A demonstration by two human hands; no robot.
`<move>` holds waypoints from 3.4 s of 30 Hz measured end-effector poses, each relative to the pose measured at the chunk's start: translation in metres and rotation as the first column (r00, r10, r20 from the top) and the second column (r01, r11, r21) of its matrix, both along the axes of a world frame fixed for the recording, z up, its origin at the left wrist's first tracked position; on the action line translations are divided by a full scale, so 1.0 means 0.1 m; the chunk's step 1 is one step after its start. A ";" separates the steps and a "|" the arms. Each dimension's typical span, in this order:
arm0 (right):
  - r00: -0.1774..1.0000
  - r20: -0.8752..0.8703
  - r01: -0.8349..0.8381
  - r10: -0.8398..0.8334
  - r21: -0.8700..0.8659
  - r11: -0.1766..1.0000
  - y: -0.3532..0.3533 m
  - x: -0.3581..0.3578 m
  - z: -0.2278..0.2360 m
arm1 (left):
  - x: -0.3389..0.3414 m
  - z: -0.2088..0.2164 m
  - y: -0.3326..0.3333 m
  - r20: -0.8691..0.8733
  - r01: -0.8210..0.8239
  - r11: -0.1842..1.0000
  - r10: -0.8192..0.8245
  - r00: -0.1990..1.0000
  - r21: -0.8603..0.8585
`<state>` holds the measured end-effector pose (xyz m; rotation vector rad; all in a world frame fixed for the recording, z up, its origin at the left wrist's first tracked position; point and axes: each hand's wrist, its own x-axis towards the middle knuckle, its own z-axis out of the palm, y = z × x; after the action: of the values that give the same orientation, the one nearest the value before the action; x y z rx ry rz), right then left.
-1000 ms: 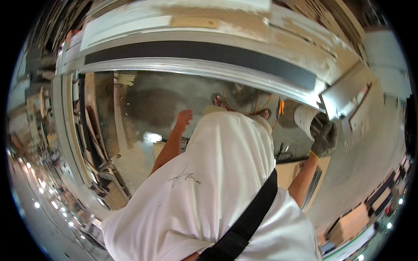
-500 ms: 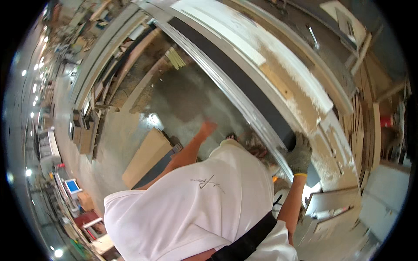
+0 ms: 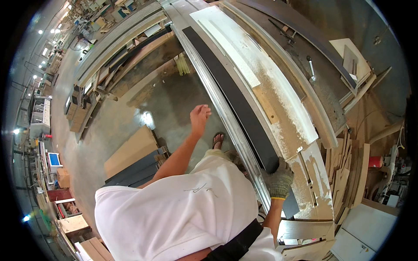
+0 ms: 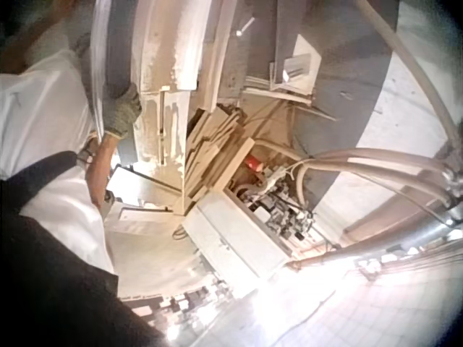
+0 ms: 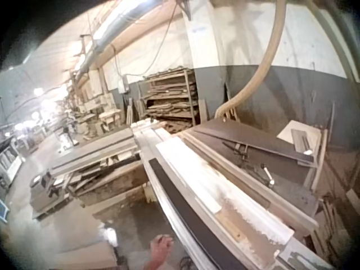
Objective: The person slides a length of dark-finished wood across a large table-mounted machine while using their gloved hand to apply adhesive to a groove in the wood.
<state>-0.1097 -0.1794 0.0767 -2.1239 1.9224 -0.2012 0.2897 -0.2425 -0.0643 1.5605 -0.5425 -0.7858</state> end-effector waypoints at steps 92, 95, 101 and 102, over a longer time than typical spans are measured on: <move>0.949 0.199 0.262 -0.244 -0.068 0.963 0.21 0.18 0.58 | -0.90 1.19 -2.19 -0.964 -0.039 0.970 -0.234 0.123 -0.240; 0.963 0.150 0.241 -0.223 -0.113 0.964 0.15 0.19 0.57 | -0.80 1.19 -2.23 -0.905 -0.040 0.949 -0.284 0.317 -0.312; 0.968 -0.006 0.251 -0.253 -0.101 0.963 -0.14 0.38 0.80 | -0.52 0.88 -2.42 -0.726 0.129 0.991 -0.110 0.679 -0.029; 0.969 -0.042 0.235 -0.243 -0.148 0.961 -0.13 0.34 0.79 | -0.44 0.89 -2.40 -0.658 0.219 0.975 -0.152 0.738 0.021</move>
<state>-0.0753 -0.1928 0.1560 -1.9966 2.2621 -0.3347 0.2455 -0.4821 0.0246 1.2062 -0.1336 -1.4578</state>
